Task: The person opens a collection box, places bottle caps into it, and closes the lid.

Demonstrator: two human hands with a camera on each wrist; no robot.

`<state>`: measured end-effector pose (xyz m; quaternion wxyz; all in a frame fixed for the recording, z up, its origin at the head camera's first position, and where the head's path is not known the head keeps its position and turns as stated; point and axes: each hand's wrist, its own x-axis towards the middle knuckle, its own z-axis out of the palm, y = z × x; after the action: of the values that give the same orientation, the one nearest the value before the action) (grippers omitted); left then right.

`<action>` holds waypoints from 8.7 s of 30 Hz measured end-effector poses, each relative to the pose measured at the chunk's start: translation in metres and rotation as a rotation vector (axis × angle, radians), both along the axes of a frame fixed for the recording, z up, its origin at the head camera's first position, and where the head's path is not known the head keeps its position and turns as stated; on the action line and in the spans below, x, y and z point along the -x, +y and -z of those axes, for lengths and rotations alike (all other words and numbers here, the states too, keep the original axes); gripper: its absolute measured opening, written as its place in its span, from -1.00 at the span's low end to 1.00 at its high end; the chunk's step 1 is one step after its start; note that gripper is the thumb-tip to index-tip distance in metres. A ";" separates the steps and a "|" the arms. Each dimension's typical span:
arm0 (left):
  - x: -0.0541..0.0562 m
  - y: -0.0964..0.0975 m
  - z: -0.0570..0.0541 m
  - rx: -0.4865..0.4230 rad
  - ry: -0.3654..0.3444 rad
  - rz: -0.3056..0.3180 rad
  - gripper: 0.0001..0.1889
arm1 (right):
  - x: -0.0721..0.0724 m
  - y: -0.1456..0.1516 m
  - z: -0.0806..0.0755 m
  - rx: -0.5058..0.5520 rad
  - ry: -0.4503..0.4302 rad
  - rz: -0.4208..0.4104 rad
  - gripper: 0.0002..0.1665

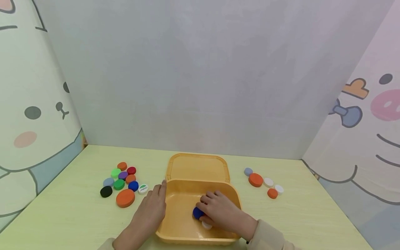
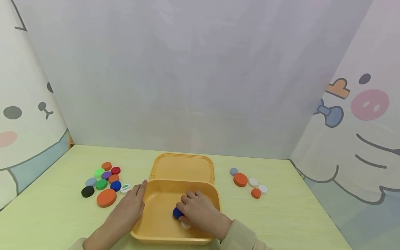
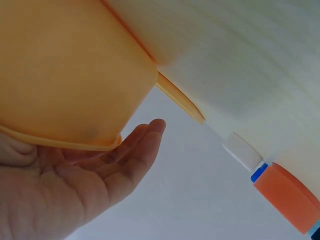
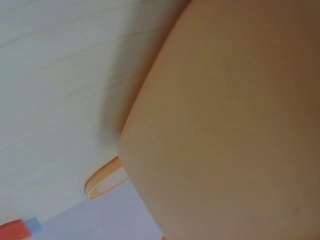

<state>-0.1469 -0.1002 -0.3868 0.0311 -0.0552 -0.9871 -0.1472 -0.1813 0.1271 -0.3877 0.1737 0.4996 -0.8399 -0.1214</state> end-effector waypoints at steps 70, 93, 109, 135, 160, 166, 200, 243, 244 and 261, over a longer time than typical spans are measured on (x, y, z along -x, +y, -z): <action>0.001 -0.001 0.002 -0.005 -0.010 0.003 -0.37 | 0.079 0.145 -0.002 0.281 -0.084 0.598 -0.66; 0.000 -0.001 0.001 -0.011 -0.011 0.006 -0.36 | 0.092 0.164 0.009 0.228 -0.290 0.774 -0.48; 0.001 0.000 0.000 -0.013 -0.039 -0.008 -0.35 | 0.091 0.164 0.007 0.260 -0.305 0.771 -0.51; 0.001 0.000 0.000 -0.016 -0.023 -0.008 -0.36 | 0.055 0.122 -0.029 0.270 -0.061 0.555 -0.46; 0.000 -0.001 0.001 -0.011 -0.010 0.001 -0.34 | -0.004 0.067 -0.041 0.155 -0.121 0.330 -0.40; 0.000 -0.001 0.001 -0.003 -0.013 0.003 -0.34 | -0.012 0.059 -0.036 0.083 -0.205 0.292 -0.38; 0.001 -0.001 0.001 0.000 -0.001 0.011 -0.36 | -0.012 0.049 -0.022 0.009 -0.296 0.057 -0.40; 0.001 0.000 0.001 -0.012 -0.018 -0.001 -0.36 | 0.012 0.075 -0.038 0.185 -0.174 0.204 -0.76; 0.001 0.000 0.001 -0.011 -0.017 0.001 -0.36 | 0.015 0.079 -0.038 0.203 -0.151 0.205 -0.77; 0.001 0.000 0.000 -0.016 -0.035 -0.003 -0.35 | 0.044 0.146 -0.017 0.305 -0.003 0.347 -0.72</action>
<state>-0.1475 -0.1001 -0.3863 0.0143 -0.0511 -0.9864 -0.1558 -0.2258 0.2731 -0.3703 0.2223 0.3160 -0.9221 -0.0202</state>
